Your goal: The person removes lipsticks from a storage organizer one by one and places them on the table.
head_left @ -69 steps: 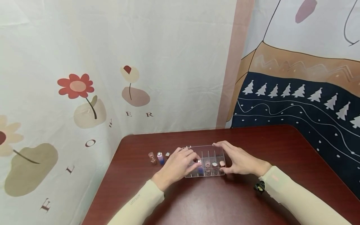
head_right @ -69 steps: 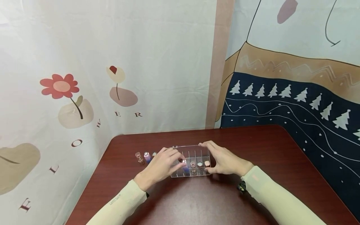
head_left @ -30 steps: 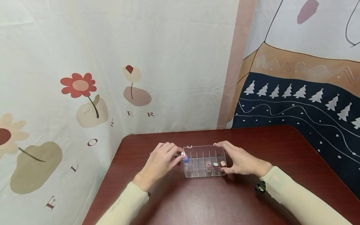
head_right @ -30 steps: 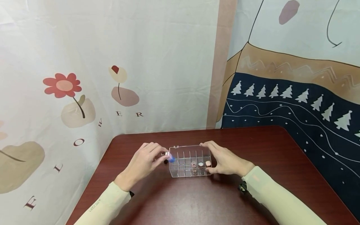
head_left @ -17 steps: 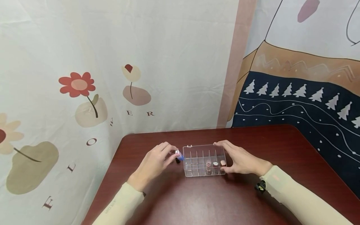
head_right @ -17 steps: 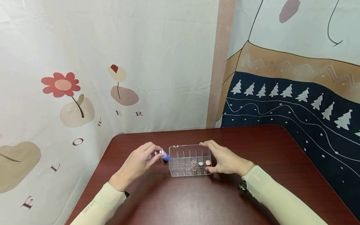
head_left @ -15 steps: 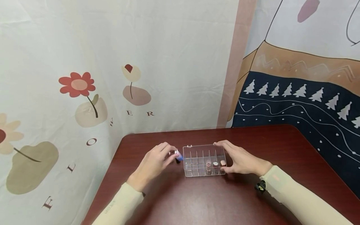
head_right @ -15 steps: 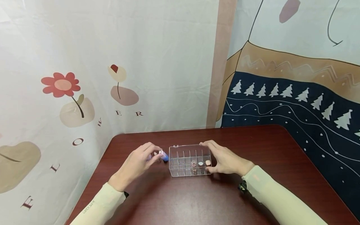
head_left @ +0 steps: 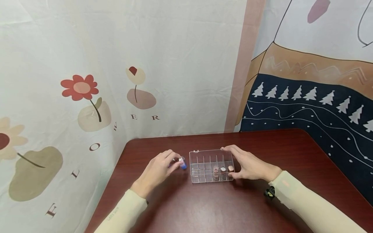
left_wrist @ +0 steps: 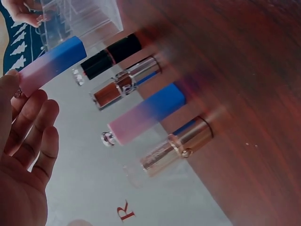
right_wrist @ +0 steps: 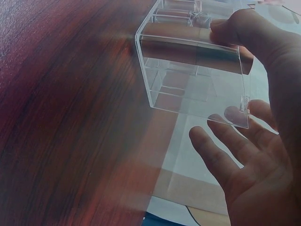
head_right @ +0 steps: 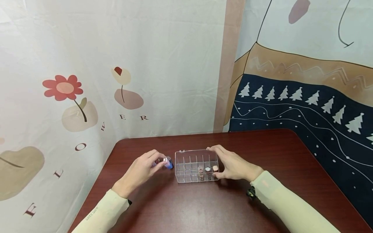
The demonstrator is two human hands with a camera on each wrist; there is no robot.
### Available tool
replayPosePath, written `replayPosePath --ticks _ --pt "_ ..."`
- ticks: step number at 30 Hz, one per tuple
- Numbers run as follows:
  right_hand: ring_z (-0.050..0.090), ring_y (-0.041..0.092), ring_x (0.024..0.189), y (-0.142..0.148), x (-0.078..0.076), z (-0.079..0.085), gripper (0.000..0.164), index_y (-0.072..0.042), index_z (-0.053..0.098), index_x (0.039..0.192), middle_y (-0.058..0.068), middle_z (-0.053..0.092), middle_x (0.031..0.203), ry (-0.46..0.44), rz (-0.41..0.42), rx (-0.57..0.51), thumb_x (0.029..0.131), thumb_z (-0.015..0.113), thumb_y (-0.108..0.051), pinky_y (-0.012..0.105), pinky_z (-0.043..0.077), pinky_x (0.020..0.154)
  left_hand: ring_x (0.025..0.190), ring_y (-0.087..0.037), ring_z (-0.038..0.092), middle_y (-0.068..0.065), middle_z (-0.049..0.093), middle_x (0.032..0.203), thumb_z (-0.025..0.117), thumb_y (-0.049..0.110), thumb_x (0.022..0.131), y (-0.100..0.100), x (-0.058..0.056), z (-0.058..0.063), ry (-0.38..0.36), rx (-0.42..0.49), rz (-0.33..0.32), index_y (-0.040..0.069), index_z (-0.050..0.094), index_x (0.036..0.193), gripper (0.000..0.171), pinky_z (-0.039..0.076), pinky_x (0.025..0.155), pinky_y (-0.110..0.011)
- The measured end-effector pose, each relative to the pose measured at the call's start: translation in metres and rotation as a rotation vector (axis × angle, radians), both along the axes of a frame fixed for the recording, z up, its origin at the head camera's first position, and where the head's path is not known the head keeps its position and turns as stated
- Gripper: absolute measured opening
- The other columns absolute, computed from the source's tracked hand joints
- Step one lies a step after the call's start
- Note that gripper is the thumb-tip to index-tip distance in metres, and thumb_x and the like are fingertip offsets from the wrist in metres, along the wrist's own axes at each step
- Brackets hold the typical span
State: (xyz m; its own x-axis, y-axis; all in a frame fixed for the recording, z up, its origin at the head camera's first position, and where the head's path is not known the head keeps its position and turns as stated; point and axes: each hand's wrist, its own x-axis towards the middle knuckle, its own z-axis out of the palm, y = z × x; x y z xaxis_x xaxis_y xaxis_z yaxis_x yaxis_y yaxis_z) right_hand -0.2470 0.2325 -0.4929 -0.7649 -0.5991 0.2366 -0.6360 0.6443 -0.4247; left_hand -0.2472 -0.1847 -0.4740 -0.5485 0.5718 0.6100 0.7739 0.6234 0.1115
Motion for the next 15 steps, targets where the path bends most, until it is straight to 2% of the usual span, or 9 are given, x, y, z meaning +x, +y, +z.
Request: replayPosePath --ticks 9,15 --pt "0.075 0.024 0.131 0.000 0.001 0.001 0.102 -0.012 0.047 0.172 0.006 0.058 0.165 -0.009 -0.005 0.000 0.088 0.102 -0.028 0.056 0.067 0.111 0.082 -0.012 0.073 0.006 0.078 0.105 0.096 0.025 0.098 -0.003 -0.005 -0.013 -0.006 -0.058 0.007 0.015 0.080 0.112 0.024 0.062 0.072 -0.031" --pt "0.075 0.025 0.131 0.000 0.001 0.000 0.102 -0.012 0.047 0.172 0.007 0.059 0.165 0.002 -0.003 -0.004 0.088 0.103 -0.028 0.057 0.067 0.110 0.084 -0.013 0.077 0.005 0.080 0.105 0.096 0.025 0.098 -0.004 -0.005 -0.018 -0.057 -0.070 0.014 0.016 0.080 0.111 0.023 0.064 0.073 -0.032"
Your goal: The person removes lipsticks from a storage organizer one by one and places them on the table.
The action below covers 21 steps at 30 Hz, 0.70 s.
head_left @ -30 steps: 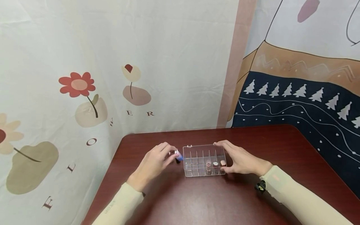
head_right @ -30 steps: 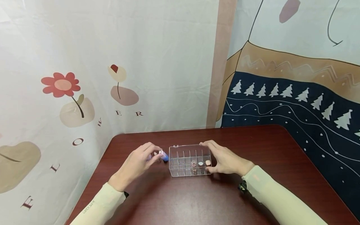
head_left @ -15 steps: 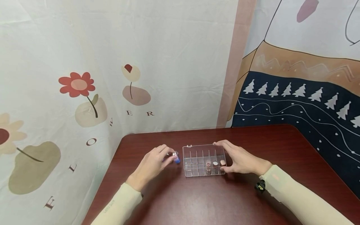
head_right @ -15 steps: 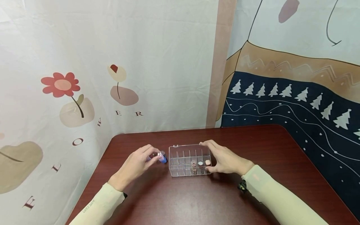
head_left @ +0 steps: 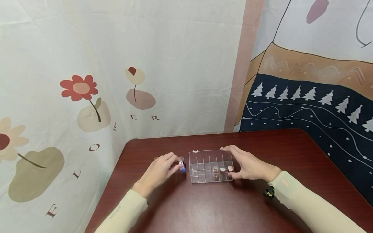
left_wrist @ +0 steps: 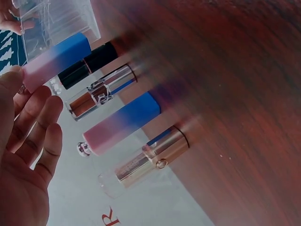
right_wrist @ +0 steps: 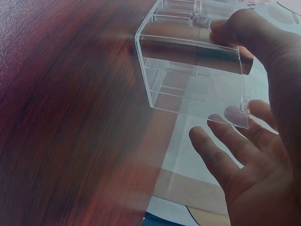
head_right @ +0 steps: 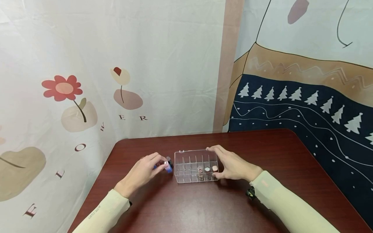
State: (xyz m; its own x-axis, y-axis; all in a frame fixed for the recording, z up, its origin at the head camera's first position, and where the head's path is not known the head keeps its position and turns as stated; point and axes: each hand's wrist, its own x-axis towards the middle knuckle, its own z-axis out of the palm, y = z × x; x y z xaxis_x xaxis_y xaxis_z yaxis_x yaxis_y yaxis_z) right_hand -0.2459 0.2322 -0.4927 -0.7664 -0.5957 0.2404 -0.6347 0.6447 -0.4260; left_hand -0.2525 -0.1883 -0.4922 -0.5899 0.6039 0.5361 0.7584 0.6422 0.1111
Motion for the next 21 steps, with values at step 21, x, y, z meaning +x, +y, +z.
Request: replayPosePath --ticks 21 --pt "0.075 0.024 0.129 0.0005 -0.0002 0.0008 0.102 -0.013 0.047 0.172 0.006 0.058 0.165 -0.025 -0.011 0.010 0.087 0.102 -0.027 0.055 0.068 0.110 0.086 -0.012 0.075 0.006 0.078 0.105 0.090 0.029 0.104 0.0011 0.0001 -0.0061 -0.128 -0.067 0.028 0.019 0.079 0.113 0.017 0.065 0.080 -0.032"
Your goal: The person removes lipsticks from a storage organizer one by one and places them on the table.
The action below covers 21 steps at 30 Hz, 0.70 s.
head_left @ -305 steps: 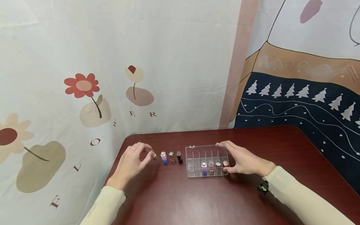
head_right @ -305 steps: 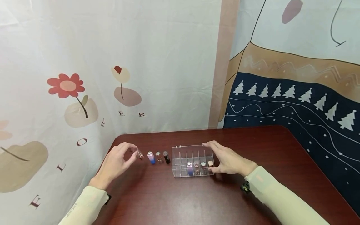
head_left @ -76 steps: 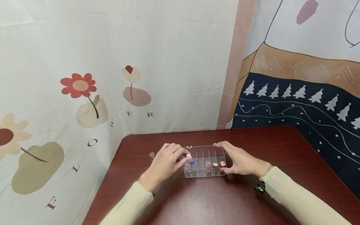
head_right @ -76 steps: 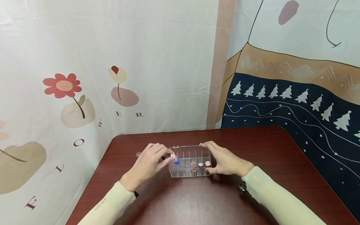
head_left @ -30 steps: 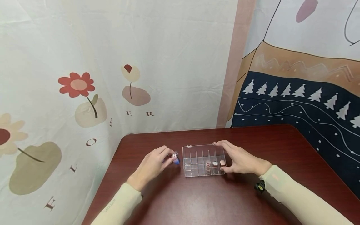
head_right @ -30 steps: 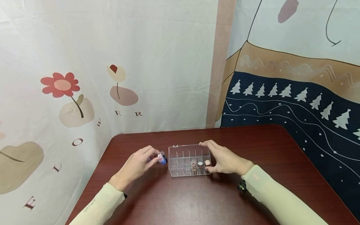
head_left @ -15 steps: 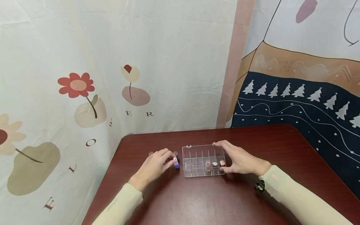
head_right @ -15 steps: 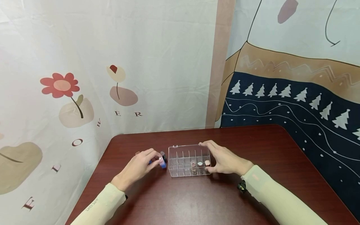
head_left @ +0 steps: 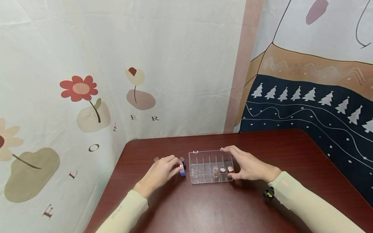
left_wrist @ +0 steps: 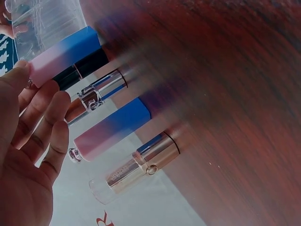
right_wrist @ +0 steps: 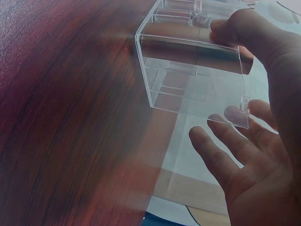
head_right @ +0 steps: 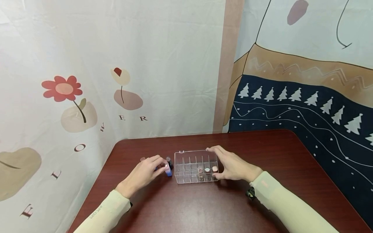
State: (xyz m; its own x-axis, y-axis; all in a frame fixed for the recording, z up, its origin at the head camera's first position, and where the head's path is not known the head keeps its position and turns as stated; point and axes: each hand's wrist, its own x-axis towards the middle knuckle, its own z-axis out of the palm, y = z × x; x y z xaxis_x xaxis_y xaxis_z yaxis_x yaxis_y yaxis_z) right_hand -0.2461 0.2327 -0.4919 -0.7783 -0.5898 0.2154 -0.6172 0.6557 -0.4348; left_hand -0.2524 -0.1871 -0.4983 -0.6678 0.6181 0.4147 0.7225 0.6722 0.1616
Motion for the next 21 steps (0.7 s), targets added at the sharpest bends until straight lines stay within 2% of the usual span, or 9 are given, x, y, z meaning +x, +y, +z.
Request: replayPosePath --ticks 5,12,21 --pt "0.075 0.024 0.131 -0.001 0.001 0.000 0.103 -0.013 0.047 0.173 0.005 0.057 0.166 -0.012 0.000 -0.002 0.087 0.103 -0.028 0.054 0.067 0.112 0.088 -0.007 0.071 0.009 0.076 0.103 0.089 0.031 0.105 -0.001 0.002 -0.001 -0.011 -0.023 0.023 0.020 0.079 0.113 0.017 0.064 0.081 -0.031" --pt "0.073 0.022 0.133 -0.002 0.001 0.002 0.104 -0.014 0.046 0.173 0.006 0.056 0.168 -0.039 -0.005 -0.002 0.088 0.102 -0.029 0.055 0.066 0.114 0.091 -0.011 0.073 0.008 0.078 0.107 0.088 0.033 0.106 -0.001 0.004 0.000 -0.033 -0.031 0.047 0.022 0.079 0.115 0.016 0.065 0.083 -0.033" --pt "0.073 0.027 0.134 -0.002 0.001 0.002 0.103 -0.014 0.045 0.174 0.006 0.055 0.168 -0.057 -0.007 -0.007 0.089 0.101 -0.028 0.058 0.065 0.115 0.090 -0.011 0.079 0.005 0.081 0.111 0.088 0.037 0.106 -0.003 0.011 0.000 0.000 -0.029 0.090 0.020 0.079 0.121 0.025 0.065 0.079 -0.034"
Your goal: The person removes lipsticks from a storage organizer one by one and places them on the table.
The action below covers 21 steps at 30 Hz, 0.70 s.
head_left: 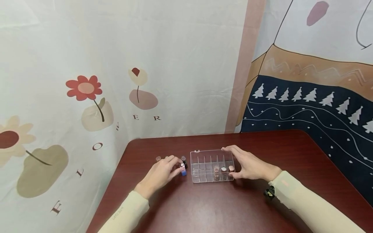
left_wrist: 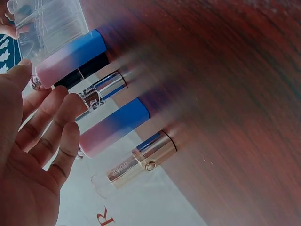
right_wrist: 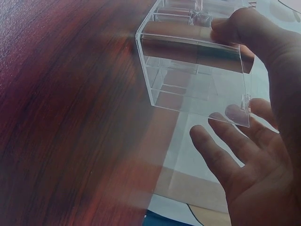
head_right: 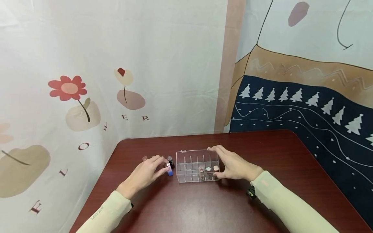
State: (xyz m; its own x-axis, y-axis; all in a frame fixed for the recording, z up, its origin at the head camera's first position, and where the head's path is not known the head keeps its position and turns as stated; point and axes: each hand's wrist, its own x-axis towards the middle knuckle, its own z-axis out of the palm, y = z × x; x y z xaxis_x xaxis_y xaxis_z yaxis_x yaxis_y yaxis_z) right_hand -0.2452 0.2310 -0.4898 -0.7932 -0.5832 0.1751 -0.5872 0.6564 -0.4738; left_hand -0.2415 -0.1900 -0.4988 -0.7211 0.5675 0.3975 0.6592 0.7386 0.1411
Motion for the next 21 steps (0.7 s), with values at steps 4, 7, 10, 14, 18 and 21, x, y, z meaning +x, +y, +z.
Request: replayPosePath --ticks 4,7,10,14,18,21 --pt "0.073 0.026 0.135 0.001 0.000 -0.001 0.104 -0.016 0.045 0.174 0.006 0.055 0.168 0.001 -0.004 -0.001 0.089 0.101 -0.029 0.058 0.065 0.116 0.089 -0.015 0.082 0.002 0.081 0.111 0.088 0.036 0.106 0.001 0.002 0.002 0.000 0.013 0.019 0.015 0.079 0.123 0.029 0.066 0.078 -0.037" --pt "0.073 0.027 0.135 0.000 0.001 -0.001 0.104 -0.016 0.044 0.175 0.005 0.055 0.168 -0.004 -0.002 -0.007 0.089 0.101 -0.030 0.058 0.065 0.116 0.089 -0.014 0.081 0.001 0.080 0.112 0.088 0.036 0.106 0.001 0.003 0.006 0.010 0.026 0.034 0.013 0.080 0.125 0.031 0.063 0.077 -0.037" --pt "0.073 0.028 0.136 0.000 0.000 -0.001 0.104 -0.015 0.044 0.174 0.006 0.055 0.169 -0.002 0.003 -0.008 0.089 0.101 -0.030 0.058 0.064 0.116 0.085 -0.011 0.077 0.002 0.078 0.109 0.090 0.034 0.105 0.001 0.002 0.008 0.063 0.043 0.030 0.013 0.080 0.124 0.029 0.059 0.075 -0.034" --pt "0.072 0.027 0.138 0.000 0.000 -0.001 0.104 -0.015 0.045 0.174 0.007 0.056 0.169 0.008 0.005 -0.006 0.088 0.102 -0.030 0.058 0.064 0.117 0.078 -0.008 0.071 0.001 0.075 0.104 0.092 0.030 0.102 0.005 0.002 0.010 0.162 0.077 0.009 0.014 0.081 0.123 0.029 0.056 0.074 -0.033" --pt "0.072 0.028 0.139 0.000 -0.001 -0.001 0.105 -0.014 0.045 0.174 0.008 0.056 0.168 0.008 0.005 -0.009 0.087 0.103 -0.029 0.058 0.064 0.117 0.080 -0.009 0.069 0.000 0.076 0.106 0.092 0.029 0.101 0.012 0.005 0.015 0.231 0.112 -0.010 0.013 0.082 0.123 0.029 0.055 0.074 -0.035" --pt "0.072 0.028 0.139 0.000 0.000 -0.002 0.104 -0.014 0.045 0.174 0.008 0.056 0.168 -0.002 0.002 -0.010 0.088 0.102 -0.029 0.059 0.064 0.117 0.082 -0.011 0.069 0.001 0.078 0.109 0.091 0.028 0.102 0.020 0.009 0.018 0.261 0.123 -0.040 0.014 0.082 0.122 0.026 0.056 0.075 -0.036"
